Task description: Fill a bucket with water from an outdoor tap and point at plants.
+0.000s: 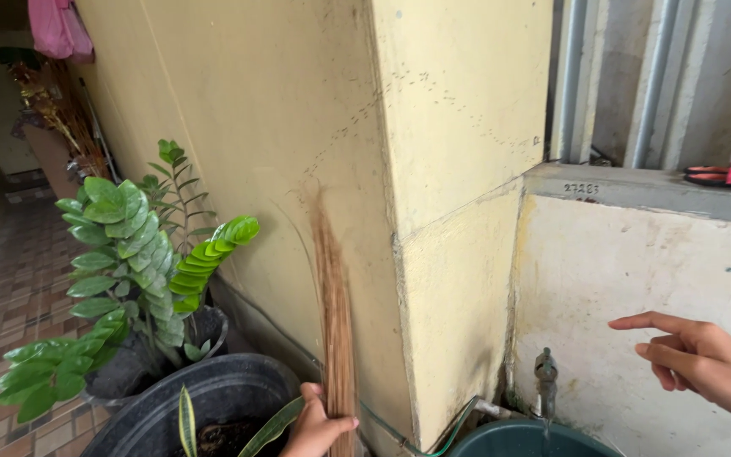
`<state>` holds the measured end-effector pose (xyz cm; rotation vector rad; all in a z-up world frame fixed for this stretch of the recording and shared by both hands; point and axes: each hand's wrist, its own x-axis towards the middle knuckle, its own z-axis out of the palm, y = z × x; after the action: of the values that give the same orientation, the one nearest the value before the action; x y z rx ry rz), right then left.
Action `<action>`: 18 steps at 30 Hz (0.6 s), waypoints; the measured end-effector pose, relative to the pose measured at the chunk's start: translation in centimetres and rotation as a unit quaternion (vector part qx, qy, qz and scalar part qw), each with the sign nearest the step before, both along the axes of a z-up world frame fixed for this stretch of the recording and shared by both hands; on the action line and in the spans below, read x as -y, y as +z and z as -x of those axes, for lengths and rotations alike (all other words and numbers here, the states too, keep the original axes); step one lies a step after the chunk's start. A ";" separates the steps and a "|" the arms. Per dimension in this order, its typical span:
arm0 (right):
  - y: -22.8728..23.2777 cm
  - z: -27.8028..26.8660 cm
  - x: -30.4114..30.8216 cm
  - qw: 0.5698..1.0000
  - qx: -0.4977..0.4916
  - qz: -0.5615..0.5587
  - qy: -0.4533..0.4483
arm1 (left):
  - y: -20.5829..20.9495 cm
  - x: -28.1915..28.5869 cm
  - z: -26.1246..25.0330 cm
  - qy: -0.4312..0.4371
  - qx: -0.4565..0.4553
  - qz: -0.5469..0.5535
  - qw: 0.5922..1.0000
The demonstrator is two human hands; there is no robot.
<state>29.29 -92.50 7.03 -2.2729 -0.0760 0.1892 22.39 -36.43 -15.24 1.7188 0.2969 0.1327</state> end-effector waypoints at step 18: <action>-4.6 -4.5 1.5 1.000 0.009 -0.022 0.005 | -6.6 4.8 2.9 0.014 0.107 -0.149 0.983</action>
<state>33.79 -94.01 2.46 -2.2309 -0.0995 0.1714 19.52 -41.20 -21.85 1.9770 0.1461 0.3969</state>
